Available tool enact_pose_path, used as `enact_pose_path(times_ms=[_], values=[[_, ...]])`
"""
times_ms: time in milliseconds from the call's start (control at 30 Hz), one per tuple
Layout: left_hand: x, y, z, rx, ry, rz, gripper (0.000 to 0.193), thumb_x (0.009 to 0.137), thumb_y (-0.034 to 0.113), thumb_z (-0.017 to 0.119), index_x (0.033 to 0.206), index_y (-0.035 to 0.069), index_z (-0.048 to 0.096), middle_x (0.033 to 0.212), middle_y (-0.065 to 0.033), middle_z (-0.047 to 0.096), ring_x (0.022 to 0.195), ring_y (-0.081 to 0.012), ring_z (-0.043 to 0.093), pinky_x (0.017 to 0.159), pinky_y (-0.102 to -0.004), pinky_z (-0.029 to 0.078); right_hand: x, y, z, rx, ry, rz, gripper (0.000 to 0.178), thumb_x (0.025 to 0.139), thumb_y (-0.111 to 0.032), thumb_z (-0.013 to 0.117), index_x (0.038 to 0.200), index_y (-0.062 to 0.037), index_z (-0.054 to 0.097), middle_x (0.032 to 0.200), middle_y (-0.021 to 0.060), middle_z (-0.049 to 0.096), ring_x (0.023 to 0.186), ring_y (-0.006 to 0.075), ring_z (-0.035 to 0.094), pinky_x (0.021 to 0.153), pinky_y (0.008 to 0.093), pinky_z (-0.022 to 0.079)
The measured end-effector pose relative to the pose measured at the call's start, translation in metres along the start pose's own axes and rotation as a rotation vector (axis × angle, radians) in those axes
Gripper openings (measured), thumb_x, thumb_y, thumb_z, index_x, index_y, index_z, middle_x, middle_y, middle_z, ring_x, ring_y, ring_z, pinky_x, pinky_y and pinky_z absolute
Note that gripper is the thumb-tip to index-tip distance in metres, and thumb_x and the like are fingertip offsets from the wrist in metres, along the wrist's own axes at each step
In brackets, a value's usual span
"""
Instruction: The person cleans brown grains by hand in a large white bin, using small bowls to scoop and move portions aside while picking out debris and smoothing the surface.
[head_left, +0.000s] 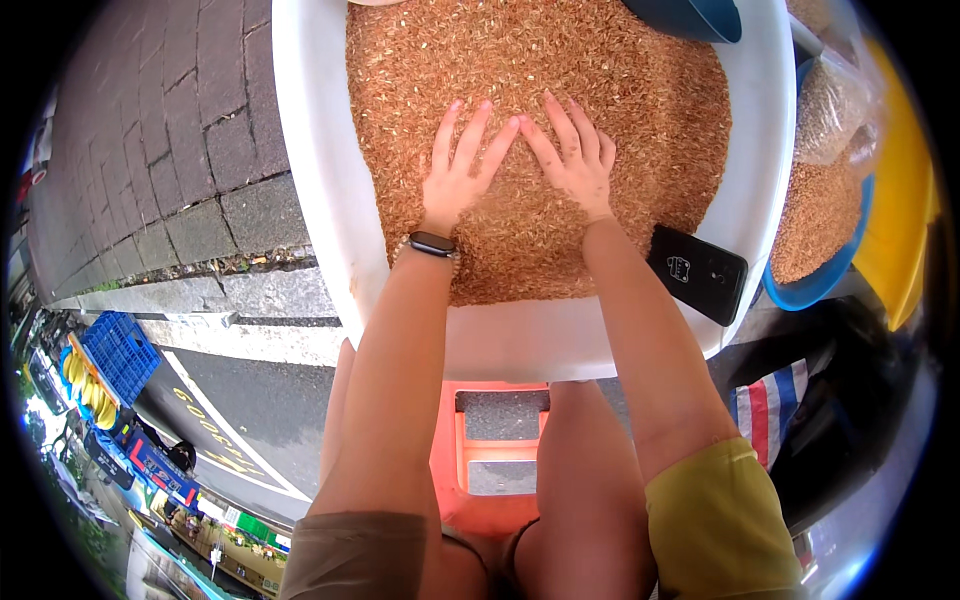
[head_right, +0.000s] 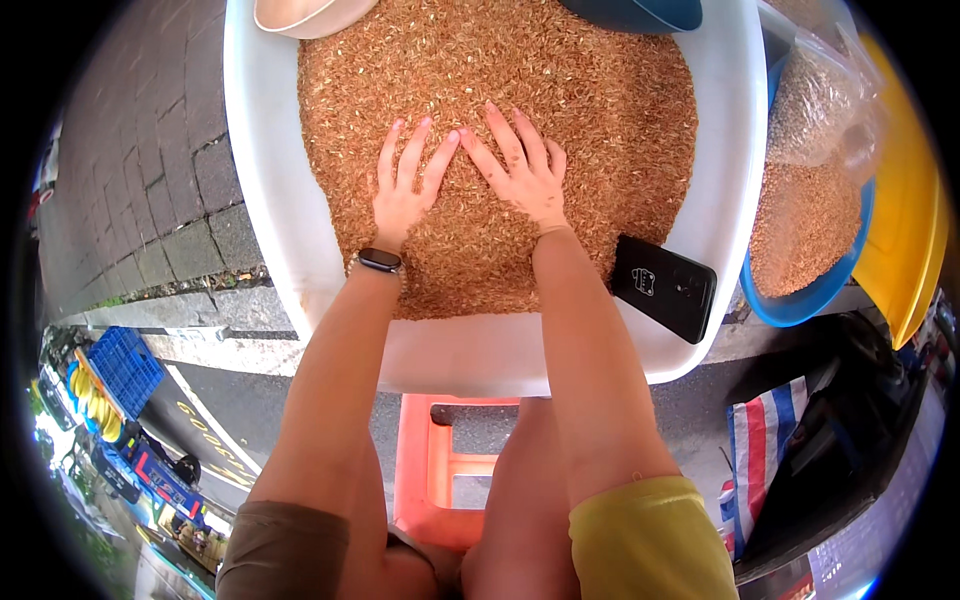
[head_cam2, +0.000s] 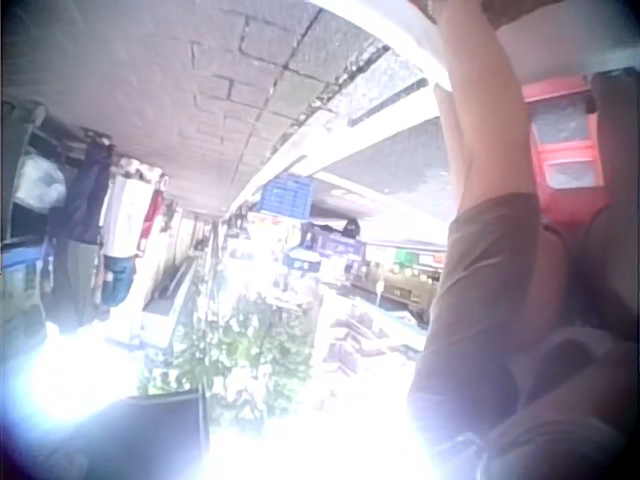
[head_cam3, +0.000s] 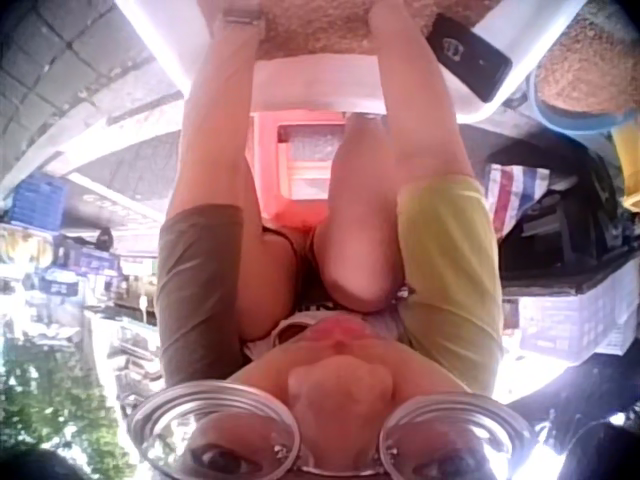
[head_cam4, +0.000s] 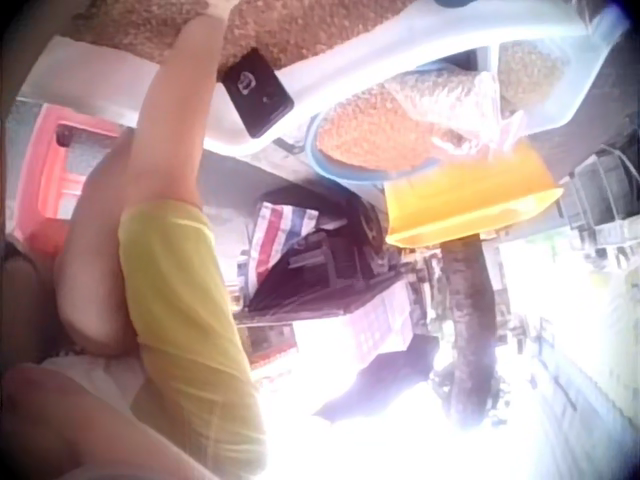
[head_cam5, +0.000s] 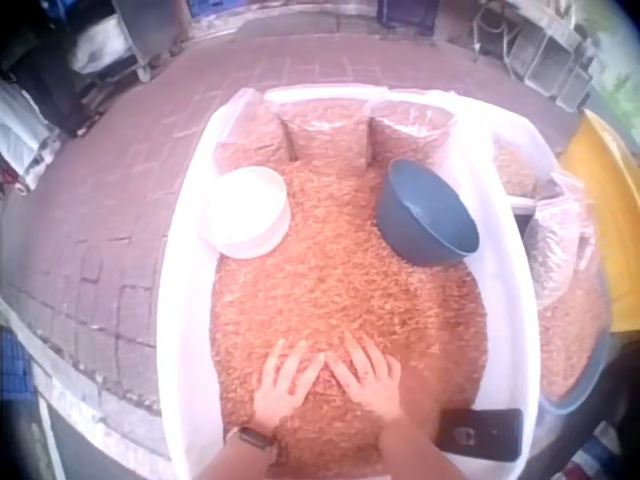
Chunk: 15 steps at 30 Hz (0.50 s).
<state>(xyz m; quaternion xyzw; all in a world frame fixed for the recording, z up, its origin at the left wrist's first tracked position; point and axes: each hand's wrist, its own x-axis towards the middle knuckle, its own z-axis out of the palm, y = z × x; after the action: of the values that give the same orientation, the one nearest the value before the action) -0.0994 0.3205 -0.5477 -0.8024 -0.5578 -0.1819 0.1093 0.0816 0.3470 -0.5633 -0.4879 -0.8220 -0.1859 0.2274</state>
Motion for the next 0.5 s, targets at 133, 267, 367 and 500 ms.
enact_pose_path(times_ms=[133,267,367,500], values=[[0.0011,-0.0002,0.0001,0.017,0.035,-0.001,0.071,0.079,-0.005,0.051,0.140,0.031,0.050,0.146,-0.0048,0.044,0.131,-0.0349,0.045,0.101,-0.0333,0.050,-0.0002,0.0016,-0.0010,0.003,-0.014,-0.008,0.042,0.094,-0.030,0.056,0.135,-0.0397,0.053,0.144,-0.0028,0.049,0.116,0.0175,0.054,0.090,0.0334,0.035],[0.0023,0.0004,-0.0040,0.038,-0.010,0.048,0.057,0.085,0.006,0.063,0.138,0.022,0.051,0.144,-0.0097,0.045,0.131,-0.0369,0.044,0.107,-0.0394,0.044,-0.0013,0.0044,0.0008,0.006,0.022,-0.006,0.043,0.094,-0.029,0.055,0.135,-0.0406,0.053,0.146,-0.0027,0.047,0.118,0.0178,0.053,0.092,0.0336,0.035],[0.0051,-0.0007,-0.0048,0.005,0.020,0.020,0.058,0.085,0.005,0.063,0.139,0.021,0.050,0.145,-0.0110,0.044,0.130,-0.0372,0.044,0.107,-0.0397,0.045,-0.0001,0.0013,0.0007,-0.002,-0.004,-0.001,0.044,0.094,-0.029,0.053,0.136,-0.0408,0.052,0.146,-0.0028,0.047,0.119,0.0177,0.053,0.093,0.0336,0.034],[0.0002,0.0057,-0.0049,0.085,-0.046,-0.105,0.056,0.091,0.005,0.057,0.144,0.011,0.043,0.144,-0.0160,0.046,0.129,-0.0382,0.047,0.103,-0.0421,0.047,0.0015,-0.0001,-0.0019,0.019,-0.029,-0.005,0.044,0.094,-0.027,0.051,0.136,-0.0405,0.051,0.145,-0.0028,0.048,0.119,0.0166,0.053,0.094,0.0336,0.034]])
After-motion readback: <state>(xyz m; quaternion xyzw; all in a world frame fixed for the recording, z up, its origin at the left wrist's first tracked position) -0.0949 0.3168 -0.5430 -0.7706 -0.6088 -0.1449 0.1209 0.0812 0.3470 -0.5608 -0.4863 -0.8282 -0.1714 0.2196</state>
